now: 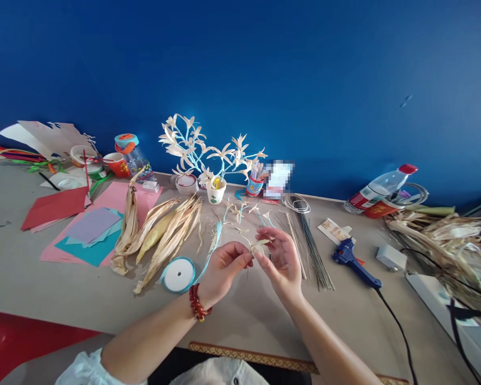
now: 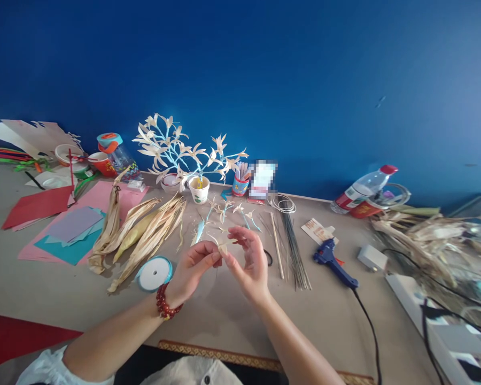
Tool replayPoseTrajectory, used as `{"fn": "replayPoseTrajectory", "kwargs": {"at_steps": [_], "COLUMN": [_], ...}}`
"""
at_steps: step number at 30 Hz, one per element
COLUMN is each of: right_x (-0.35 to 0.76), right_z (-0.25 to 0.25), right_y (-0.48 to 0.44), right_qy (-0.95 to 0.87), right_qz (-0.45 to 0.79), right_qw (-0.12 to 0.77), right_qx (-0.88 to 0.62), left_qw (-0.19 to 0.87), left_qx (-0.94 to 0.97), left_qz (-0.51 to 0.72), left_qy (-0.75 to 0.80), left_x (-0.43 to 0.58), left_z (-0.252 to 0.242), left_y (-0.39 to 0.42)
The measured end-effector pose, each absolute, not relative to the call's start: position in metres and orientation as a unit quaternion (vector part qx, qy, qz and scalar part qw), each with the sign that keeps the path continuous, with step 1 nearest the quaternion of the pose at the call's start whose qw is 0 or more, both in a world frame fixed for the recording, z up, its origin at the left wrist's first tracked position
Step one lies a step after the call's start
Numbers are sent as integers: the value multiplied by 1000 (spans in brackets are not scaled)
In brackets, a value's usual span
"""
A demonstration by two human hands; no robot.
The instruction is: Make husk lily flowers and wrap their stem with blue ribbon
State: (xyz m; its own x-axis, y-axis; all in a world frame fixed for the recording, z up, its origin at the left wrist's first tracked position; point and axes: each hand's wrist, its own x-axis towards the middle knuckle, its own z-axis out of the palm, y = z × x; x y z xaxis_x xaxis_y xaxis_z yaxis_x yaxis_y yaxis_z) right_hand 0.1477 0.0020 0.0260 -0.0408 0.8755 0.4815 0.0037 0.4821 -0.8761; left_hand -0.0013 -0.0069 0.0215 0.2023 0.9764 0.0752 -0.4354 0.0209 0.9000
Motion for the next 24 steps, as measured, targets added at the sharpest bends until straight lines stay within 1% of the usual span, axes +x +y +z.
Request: {"fn": "replayPoseTrajectory", "kwargs": {"at_steps": [12,24], "right_x": [150,152], "right_z": [26,27], "right_y": [4,3], "right_qy": [-644,-642], "right_qz": [332,345], "right_qw": [589,588], "right_qx": [-359,-350], "left_qw": [590,624], "left_qx": [500,456], "left_qz": [546,543], "left_qy": [321,327], "left_x": [-2,-1], "left_z": [19,17], "left_y": [-9,-8]}}
